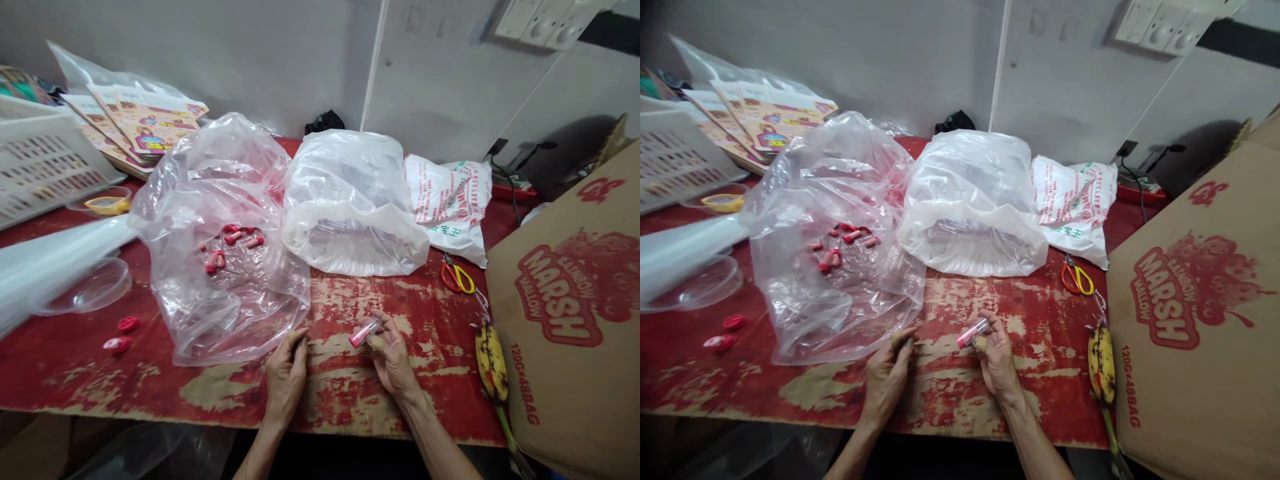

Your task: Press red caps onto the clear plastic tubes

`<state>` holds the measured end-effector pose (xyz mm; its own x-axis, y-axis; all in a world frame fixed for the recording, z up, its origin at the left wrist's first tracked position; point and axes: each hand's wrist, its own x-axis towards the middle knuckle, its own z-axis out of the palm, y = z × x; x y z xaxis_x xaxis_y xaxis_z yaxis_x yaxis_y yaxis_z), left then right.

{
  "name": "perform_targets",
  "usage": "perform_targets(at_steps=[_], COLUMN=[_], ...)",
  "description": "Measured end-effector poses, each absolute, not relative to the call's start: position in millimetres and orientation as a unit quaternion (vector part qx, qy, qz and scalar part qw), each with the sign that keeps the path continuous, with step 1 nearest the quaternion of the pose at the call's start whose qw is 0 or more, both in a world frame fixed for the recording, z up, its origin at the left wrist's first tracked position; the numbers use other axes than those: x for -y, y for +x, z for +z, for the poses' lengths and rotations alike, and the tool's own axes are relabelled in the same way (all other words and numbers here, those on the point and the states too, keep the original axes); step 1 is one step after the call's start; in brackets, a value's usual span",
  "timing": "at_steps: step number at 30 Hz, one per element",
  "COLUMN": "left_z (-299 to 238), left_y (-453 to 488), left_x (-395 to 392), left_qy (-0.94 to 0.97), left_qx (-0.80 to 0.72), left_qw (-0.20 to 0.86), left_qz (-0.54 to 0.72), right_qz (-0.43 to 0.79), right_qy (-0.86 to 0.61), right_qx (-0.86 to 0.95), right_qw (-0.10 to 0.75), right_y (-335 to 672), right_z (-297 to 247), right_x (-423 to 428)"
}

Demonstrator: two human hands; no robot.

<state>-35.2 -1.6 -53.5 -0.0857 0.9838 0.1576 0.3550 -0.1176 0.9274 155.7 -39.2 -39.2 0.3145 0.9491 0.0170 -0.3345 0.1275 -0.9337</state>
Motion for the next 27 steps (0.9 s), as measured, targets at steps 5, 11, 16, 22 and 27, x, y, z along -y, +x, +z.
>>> perform_targets(at_steps=[5,11,16,22,27], left_z=[-53,-53,-57,-64,-66], left_y=[-35,-36,-38,-42,-44], left_x=[1,1,-2,-6,-9], left_qy=[0.582,0.586,0.577,0.566,0.551], left_qx=[-0.573,-0.569,-0.586,-0.600,-0.616], left_qw=[0.338,0.343,0.352,0.366,0.375], left_qz=[0.467,0.463,0.447,0.430,0.419], right_qz=[0.481,0.394,0.295,0.179,0.086], right_qy=[-0.457,-0.514,-0.557,-0.512,-0.487], right_qx=[0.329,0.432,0.573,0.679,0.751], right_qw=[0.672,0.627,0.524,0.494,0.438], right_y=[154,151,141,135,136], right_z=[-43,-38,-28,-33,-34], right_x=[36,42,48,45,41])
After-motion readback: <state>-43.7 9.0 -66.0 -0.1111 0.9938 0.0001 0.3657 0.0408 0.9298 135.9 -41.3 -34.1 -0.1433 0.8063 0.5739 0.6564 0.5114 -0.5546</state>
